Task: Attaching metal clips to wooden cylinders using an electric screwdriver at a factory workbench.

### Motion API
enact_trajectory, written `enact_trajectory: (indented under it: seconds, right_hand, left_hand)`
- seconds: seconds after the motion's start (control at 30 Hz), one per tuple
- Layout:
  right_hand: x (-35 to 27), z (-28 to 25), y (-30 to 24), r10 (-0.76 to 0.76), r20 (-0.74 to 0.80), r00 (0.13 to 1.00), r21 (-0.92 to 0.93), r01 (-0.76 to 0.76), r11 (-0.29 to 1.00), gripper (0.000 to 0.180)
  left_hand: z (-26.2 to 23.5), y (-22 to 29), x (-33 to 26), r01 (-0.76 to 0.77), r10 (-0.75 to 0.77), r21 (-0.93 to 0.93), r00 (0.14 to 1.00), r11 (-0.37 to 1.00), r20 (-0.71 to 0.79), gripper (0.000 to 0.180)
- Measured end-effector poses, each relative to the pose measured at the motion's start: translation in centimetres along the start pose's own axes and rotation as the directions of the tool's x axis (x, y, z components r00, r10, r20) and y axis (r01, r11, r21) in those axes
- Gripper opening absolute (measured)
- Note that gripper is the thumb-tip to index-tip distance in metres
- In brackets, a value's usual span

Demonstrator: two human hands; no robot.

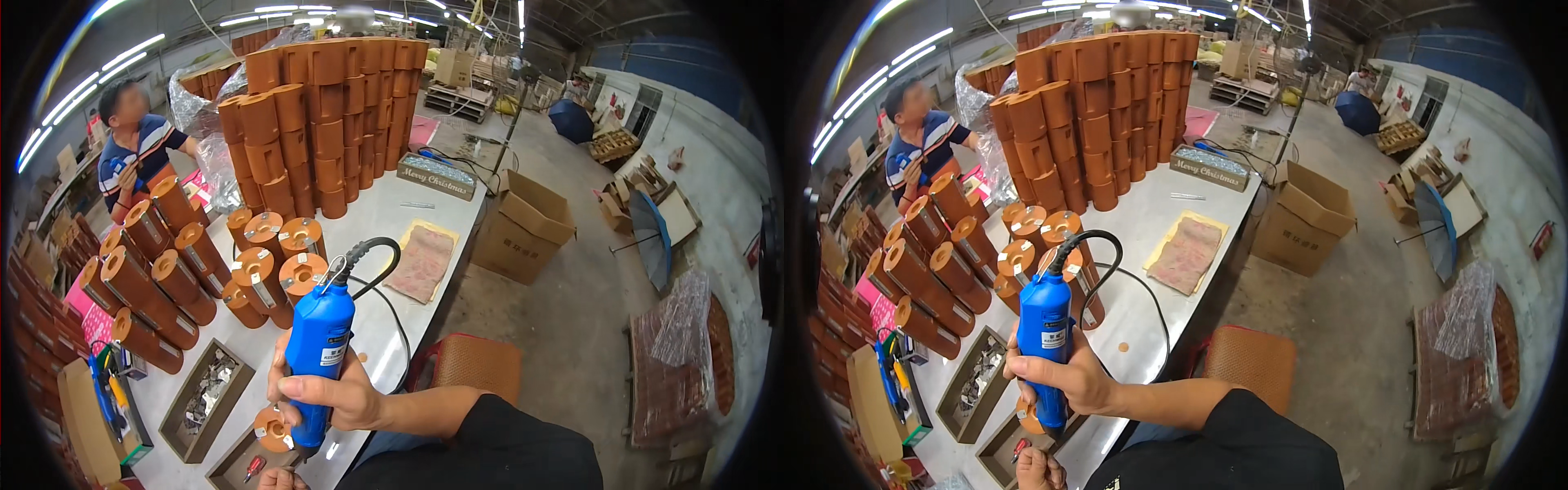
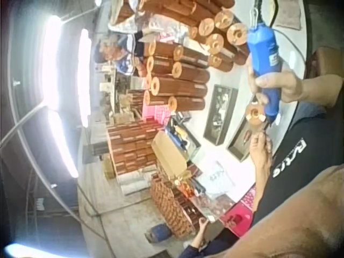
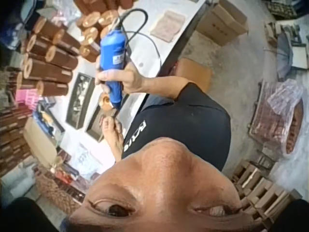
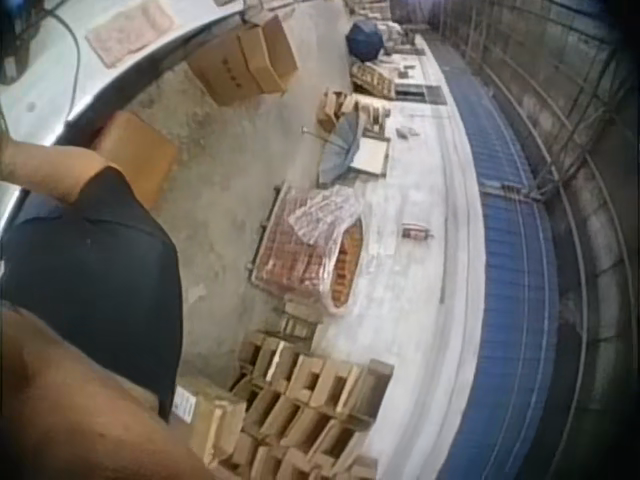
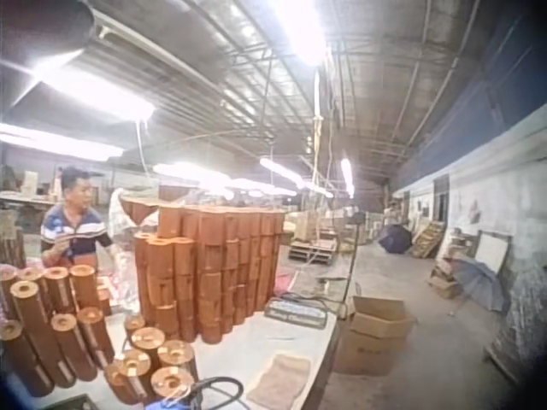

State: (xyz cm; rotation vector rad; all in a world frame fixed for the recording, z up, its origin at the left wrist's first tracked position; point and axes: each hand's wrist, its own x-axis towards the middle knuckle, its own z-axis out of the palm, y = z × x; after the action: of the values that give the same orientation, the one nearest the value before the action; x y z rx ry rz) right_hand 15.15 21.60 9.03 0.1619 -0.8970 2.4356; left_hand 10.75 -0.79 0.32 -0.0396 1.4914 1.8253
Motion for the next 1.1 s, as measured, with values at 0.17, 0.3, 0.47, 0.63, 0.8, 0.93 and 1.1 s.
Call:
enact_trajectory:
  seconds: [0.17,0.3,0.47,0.63,0.8,0.93,1.1]
  right_hand:
    - [-0.1,-0.4,0.1,0.023,-0.038,0.999,0.025,-0.022,0.999,0.033]
    - [0.2,-0.1,0.7,0.031,-0.067,0.997,0.055,-0.028,0.998,0.031]
    - [0.4,-0.1,0.9,0.014,-0.061,0.998,0.055,-0.011,0.998,0.03]
    - [0.6,0.0,0.9,0.002,-0.099,0.995,0.072,0.005,0.997,0.031]
    - [0.8,-0.1,1.2,0.011,-0.147,0.989,0.094,0.003,0.996,0.034]
    - [0.7,-0.1,1.2,-0.014,-0.15,0.989,0.069,0.024,0.997,0.033]
    - [0.8,0.2,1.9,-0.022,-0.135,0.991,0.023,0.026,0.999,0.031]
  left_hand:
    - [0.9,1.2,-0.4,0.02,-0.018,-0.06,0.999,0.998,0.039,0.008]
    - [0.6,1.3,-0.4,0.018,-0.014,-0.09,0.999,0.996,0.037,0.005]
    - [0.6,0.9,-0.1,0.045,-0.045,-0.127,0.999,0.991,0.005,0.006]
    - [1.1,1.0,0.2,0.033,-0.026,-0.118,0.998,0.992,0.057,0.006]
    - [2.1,1.7,0.0,0.048,-0.046,-0.098,0.999,0.994,0.017,0.01]
    - [1.6,1.0,0.5,0.014,-0.011,-0.079,0.999,0.997,0.036,0.016]
    - [1.2,0.9,0.7,-0.016,0.024,-0.138,0.998,0.99,0.053,0.02]
